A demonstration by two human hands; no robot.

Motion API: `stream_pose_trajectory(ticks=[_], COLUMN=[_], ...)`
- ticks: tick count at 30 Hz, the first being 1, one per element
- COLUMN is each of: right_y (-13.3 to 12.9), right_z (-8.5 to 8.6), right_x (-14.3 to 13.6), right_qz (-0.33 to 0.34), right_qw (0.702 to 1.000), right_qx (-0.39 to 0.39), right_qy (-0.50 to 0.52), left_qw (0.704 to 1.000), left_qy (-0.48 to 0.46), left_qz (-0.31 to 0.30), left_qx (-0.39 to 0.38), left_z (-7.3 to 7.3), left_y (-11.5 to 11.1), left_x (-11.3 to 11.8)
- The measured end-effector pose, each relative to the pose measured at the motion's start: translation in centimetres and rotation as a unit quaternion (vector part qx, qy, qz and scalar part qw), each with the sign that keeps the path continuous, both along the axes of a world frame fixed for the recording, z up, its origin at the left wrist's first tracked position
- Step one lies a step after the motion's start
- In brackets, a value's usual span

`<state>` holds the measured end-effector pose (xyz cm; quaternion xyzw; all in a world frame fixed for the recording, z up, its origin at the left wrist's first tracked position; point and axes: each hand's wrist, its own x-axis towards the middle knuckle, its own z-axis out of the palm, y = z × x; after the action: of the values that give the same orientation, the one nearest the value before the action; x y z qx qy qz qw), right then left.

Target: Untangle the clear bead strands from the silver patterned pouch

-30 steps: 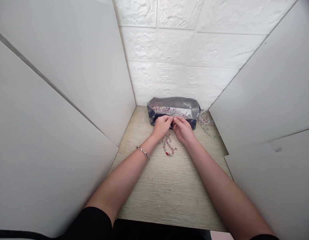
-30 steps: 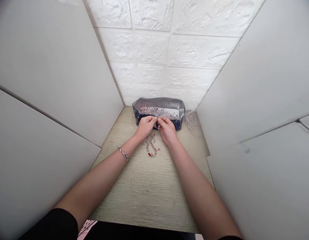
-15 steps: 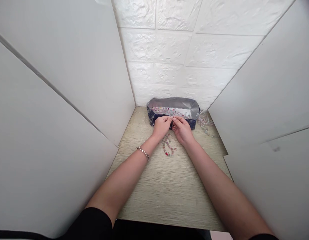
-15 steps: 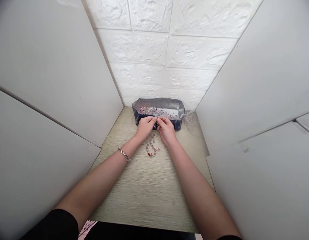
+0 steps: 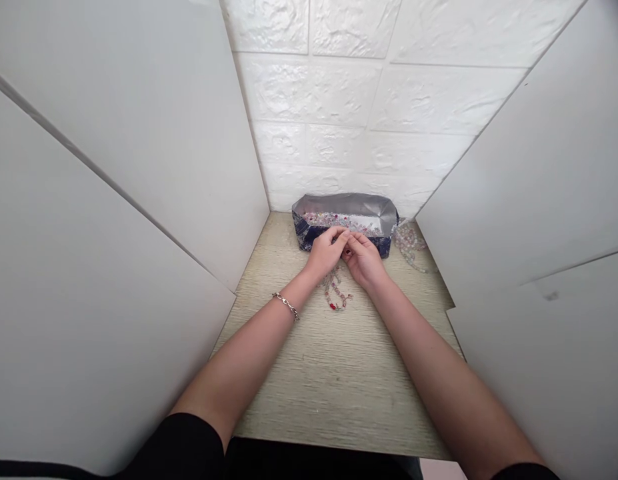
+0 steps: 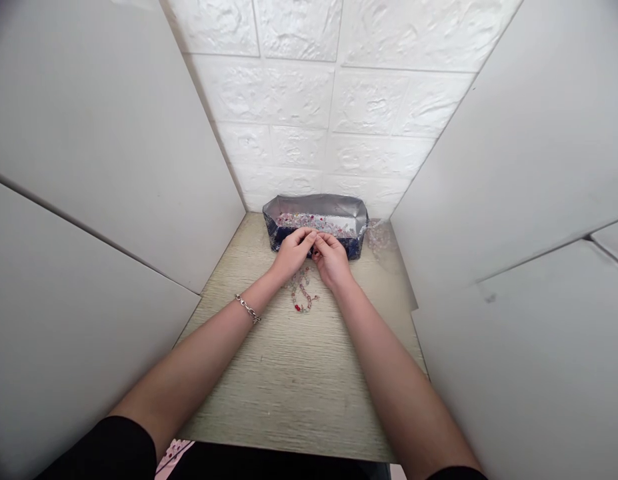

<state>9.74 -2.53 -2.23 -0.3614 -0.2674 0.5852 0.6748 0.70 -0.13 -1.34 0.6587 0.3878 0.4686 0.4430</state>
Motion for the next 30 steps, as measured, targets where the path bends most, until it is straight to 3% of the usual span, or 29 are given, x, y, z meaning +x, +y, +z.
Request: stream_pose_trajectory(ticks=[7, 16, 22, 30], right_y=[-0.13, 0.06, 0.17, 0.0], right_z=[0.55, 0.36, 0.12, 0.48], right_x=[0.24, 0.41, 0.48, 0.37], right_qz=[0.005, 0.001, 0.004, 0.006], right_qw=[1.0, 0.998, 0.999, 0.998], right_qx=[-0.019, -0.036, -0.038, -0.059], right_qy=[0.009, 0.048, 0.035, 0.024], left_qw=[1.0, 0.995, 0.983, 0.985], left_qy=[0.02, -0.054, -0.09, -0.094], left_qz=[-0.013, -0.045, -0.033, 0.001], left_qx=[-0.014, -0.072, -0.156, -0.142], left_z=[-0.2, 0.17, 0.6, 0.18], left_y=[0.23, 0.17, 0.24, 0.66], left_x=[-0.15, -0.09, -0.13, -0.16])
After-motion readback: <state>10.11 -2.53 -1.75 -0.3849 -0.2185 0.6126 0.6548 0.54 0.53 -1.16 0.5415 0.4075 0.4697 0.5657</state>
